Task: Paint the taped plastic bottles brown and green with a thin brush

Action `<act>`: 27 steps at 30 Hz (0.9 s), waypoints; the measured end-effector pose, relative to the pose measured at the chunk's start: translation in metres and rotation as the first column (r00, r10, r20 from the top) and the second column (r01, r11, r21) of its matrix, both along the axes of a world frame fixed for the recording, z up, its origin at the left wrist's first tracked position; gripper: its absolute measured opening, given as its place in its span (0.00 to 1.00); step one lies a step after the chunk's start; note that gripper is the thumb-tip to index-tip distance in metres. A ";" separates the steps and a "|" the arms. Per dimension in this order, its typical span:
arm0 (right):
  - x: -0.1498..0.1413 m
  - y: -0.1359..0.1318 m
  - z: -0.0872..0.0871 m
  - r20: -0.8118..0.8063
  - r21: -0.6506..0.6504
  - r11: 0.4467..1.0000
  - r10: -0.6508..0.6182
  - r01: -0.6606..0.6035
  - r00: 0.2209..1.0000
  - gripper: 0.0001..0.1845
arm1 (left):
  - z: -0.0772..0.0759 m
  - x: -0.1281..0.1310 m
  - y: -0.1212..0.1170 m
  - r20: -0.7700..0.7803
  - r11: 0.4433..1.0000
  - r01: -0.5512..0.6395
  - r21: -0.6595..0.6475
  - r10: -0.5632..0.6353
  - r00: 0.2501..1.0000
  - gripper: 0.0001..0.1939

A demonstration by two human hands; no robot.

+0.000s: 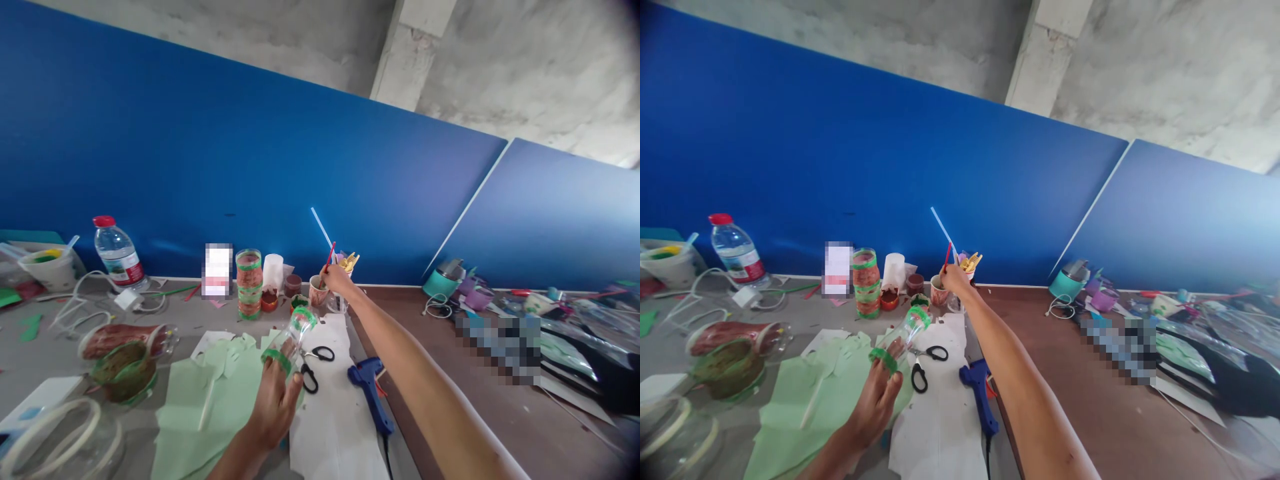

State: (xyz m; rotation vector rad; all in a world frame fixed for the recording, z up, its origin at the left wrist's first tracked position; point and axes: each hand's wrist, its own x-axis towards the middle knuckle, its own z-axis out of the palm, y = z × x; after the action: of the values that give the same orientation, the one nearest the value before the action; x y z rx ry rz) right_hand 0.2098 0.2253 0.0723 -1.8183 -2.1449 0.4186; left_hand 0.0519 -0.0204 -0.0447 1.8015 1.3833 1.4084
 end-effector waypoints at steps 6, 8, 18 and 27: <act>0.007 0.005 0.002 -0.076 0.020 1.000 0.021 -0.020 0.997 0.17 | 0.002 0.000 -0.001 -0.013 1.000 0.003 -0.006 -0.003 1.000 0.28; 0.012 0.008 0.007 -0.103 0.048 0.999 0.022 -0.017 0.994 0.15 | 0.006 0.000 -0.001 -0.004 1.000 -0.007 -0.023 0.007 1.000 0.28; 0.023 0.007 0.011 -0.131 0.210 0.976 -0.027 0.054 0.991 0.12 | 0.008 0.000 0.001 0.056 0.998 -0.025 -0.056 0.028 0.998 0.28; 0.014 0.004 -0.007 -0.086 0.160 0.987 0.006 0.008 0.996 0.08 | 0.004 0.002 0.002 0.079 0.997 -0.043 -0.066 0.048 0.996 0.27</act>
State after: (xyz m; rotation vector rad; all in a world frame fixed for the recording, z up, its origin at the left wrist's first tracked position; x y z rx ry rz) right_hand 0.2236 0.2298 0.0657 -1.6825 -2.0557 0.3083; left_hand 0.0536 -0.0185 -0.0407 1.6650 1.4194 1.4271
